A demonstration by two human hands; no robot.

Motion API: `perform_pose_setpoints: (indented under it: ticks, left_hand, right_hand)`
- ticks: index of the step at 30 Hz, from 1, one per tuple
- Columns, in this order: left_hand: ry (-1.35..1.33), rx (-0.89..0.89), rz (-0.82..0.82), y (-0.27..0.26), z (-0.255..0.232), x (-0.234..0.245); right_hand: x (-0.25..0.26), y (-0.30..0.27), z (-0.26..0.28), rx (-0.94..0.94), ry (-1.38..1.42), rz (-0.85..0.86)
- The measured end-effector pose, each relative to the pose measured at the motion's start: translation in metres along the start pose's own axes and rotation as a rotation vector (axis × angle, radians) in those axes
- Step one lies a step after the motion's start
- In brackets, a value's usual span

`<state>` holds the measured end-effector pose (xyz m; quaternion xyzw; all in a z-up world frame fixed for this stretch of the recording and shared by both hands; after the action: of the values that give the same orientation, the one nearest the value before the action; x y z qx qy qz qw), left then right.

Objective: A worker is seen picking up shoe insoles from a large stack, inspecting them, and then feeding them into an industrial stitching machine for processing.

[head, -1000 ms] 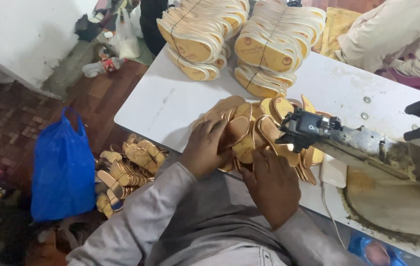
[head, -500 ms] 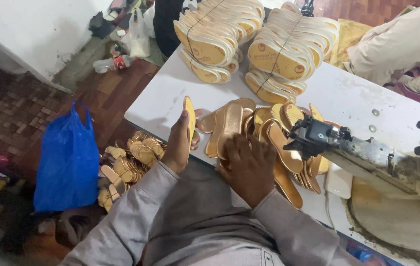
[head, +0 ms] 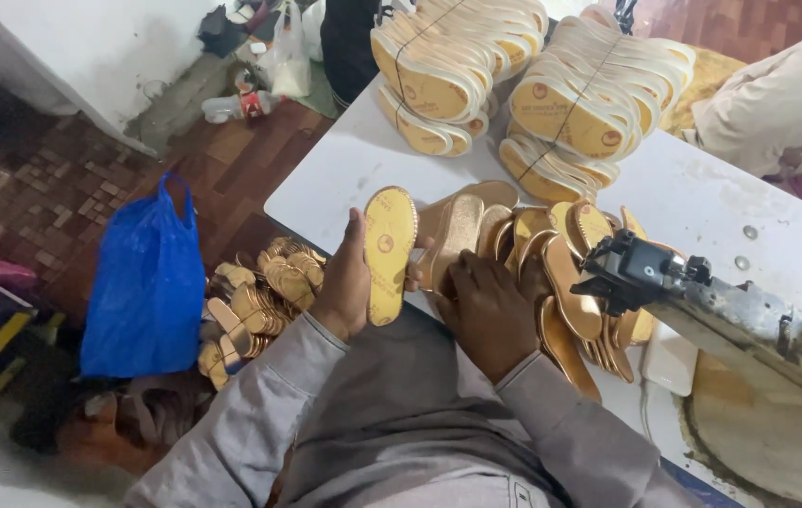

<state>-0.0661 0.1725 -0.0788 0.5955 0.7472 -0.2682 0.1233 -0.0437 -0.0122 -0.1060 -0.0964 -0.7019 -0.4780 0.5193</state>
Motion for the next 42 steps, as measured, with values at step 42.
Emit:
perform_pose_setpoints:
  ticks: [42]
  left_hand:
    - [-0.037,0.093,0.015,-0.017,0.019,0.011]
  right_hand:
    - [-0.003,0.091,0.016,-0.123,0.466,-0.179]
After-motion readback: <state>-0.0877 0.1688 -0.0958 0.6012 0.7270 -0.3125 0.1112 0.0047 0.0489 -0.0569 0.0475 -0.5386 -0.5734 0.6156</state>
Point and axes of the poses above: each hand's wrist, its own y-axis towards the middle knuckle, its own x-axis out of the back of the hand, z = x × y, the point moved 2 cm from there along y, towards the middle knuckle, and after that the axes turned 6 degrees about -z, right-handed, at the moved point
